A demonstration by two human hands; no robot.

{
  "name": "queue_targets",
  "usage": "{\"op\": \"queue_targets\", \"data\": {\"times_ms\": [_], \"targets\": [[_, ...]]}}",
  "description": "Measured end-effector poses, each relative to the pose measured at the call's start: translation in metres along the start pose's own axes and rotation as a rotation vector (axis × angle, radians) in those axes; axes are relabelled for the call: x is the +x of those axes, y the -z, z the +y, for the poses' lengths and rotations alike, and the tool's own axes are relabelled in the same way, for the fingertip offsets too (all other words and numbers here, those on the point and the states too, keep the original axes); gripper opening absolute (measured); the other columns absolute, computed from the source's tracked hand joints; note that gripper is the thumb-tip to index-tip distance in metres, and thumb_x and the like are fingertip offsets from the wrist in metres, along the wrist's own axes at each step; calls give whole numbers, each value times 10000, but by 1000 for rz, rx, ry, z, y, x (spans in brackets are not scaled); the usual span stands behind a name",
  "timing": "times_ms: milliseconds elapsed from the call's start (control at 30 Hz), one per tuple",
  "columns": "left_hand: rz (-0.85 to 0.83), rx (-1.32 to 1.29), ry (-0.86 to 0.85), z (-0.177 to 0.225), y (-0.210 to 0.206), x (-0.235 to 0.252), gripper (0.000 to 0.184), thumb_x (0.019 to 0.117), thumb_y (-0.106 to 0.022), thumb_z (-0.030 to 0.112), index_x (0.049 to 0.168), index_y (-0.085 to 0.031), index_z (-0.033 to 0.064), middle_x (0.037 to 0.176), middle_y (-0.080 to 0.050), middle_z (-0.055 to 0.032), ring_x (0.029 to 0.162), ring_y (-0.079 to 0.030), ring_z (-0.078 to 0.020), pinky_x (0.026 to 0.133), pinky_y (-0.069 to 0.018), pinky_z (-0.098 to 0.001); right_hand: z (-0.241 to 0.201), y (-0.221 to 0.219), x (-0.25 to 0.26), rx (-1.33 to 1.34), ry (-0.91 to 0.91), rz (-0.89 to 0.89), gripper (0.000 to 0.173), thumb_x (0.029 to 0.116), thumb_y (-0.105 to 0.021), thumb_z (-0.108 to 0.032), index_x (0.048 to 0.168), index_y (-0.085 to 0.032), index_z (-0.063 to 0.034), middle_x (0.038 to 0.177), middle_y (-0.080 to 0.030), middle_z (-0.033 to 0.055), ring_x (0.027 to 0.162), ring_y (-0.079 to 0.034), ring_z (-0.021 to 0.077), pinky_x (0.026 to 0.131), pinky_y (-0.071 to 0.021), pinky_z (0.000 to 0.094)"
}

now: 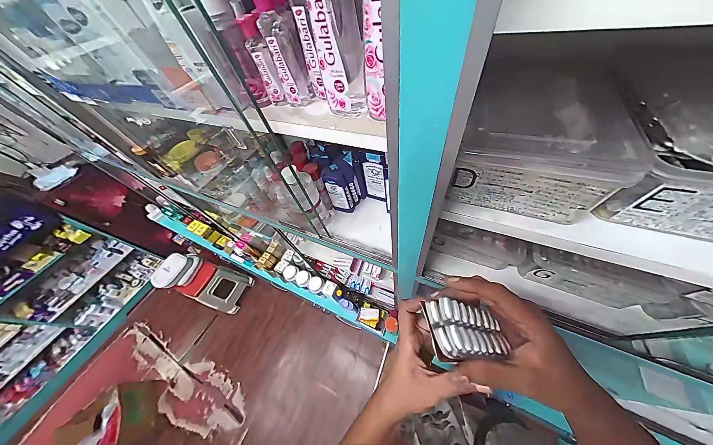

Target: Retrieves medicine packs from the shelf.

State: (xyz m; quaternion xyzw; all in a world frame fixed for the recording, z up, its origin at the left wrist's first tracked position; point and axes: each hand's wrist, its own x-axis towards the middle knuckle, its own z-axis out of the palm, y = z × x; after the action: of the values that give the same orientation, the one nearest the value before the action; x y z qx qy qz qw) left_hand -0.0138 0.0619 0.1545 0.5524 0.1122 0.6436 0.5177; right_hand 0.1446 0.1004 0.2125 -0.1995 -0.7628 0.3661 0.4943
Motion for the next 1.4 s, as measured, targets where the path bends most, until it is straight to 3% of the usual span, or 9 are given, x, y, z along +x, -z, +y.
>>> {"op": "queue_targets", "data": {"times_ms": [133, 267, 667, 767, 833, 900, 1067, 1200, 1400], "targets": [[94, 105, -21, -7, -4, 0, 706, 882, -791, 173, 1448, -375, 242, 1333, -627, 147, 1172, -622, 24, 1001, -532, -209, 4, -1, -2, -40, -21, -13, 697, 826, -848, -393, 1395, -563, -109, 1245, -696, 22, 1186, -636, 102, 1042, -530, 259], [137, 56, 49, -6, -1, -2, 592, 891, -762, 118, 1413, -509, 237, 1292, -661, 154, 1139, -638, 34, 993, -537, -204, 0, 4, -2, 175, -114, 74, 695, 817, -846, -298, 1426, -544, -154, 1284, -684, -11, 1167, -656, 104, 998, -559, 266], [174, -111, 62, -13, 3, -13, 591, 887, -757, 89, 1412, -540, 253, 1275, -688, 136, 1131, -654, 19, 995, -539, -221, -4, 0, 1, 201, -95, 73, 706, 824, -852, -244, 1439, -520, -148, 1301, -676, 6, 1182, -653, 121, 1012, -556, 270], [211, -37, 122, -11, 1, -15, 637, 865, -781, 96, 1420, -510, 249, 1253, -694, 156, 1122, -656, 26, 989, -547, -218, -2, 0, -2, -42, -34, 3, 660, 854, -822, -380, 1393, -562, -100, 1301, -673, 52, 1219, -631, 122, 1043, -540, 281], [226, -55, 204, -10, -2, -11, 586, 816, -790, 51, 1323, -566, 241, 1156, -742, 141, 1039, -698, 10, 938, -578, -229, -9, 13, 0, -347, 93, -30, 520, 899, -750, -474, 1249, -683, -95, 1309, -686, 74, 1295, -597, 162, 1125, -470, 324], [99, -115, 221, -17, 6, -10, 483, 890, -764, 181, 1337, -600, 265, 1189, -737, 116, 1065, -691, 0, 967, -561, -233, -24, 39, 12, -651, 242, 71, 314, 970, -685, -427, 1104, -734, -148, 1236, -718, 40, 1269, -612, 165, 1122, -464, 338], [-82, -260, 311, -38, 18, -16, 443, 993, -637, 365, 1412, -591, 230, 1242, -722, -17, 1107, -699, -133, 982, -563, -319, -41, 108, 72, -1351, 155, 131, 415, 1062, -498, -335, 1299, -687, -52, 1321, -679, 127, 1274, -617, 324, 1099, -452, 534], [-160, -323, 358, -39, 17, -7, 458, 1013, -613, 342, 1446, -551, 207, 1219, -717, -52, 1010, -728, -182, 891, -608, -360, -38, 117, 94, -1377, 152, 136, 253, 1002, -599, -196, 1152, -752, -61, 1061, -687, 138, 977, -649, 343, 818, -531, 463], [-127, -265, 472, -38, 23, -6, 432, 1025, -568, 406, 1389, -580, 174, 1149, -731, -13, 912, -715, -107, 821, -595, -289, -51, 130, 103, -1143, 94, 283, 246, 959, -627, -233, 1095, -776, -91, 1030, -701, 104, 1007, -651, 297, 889, -530, 462]]}}
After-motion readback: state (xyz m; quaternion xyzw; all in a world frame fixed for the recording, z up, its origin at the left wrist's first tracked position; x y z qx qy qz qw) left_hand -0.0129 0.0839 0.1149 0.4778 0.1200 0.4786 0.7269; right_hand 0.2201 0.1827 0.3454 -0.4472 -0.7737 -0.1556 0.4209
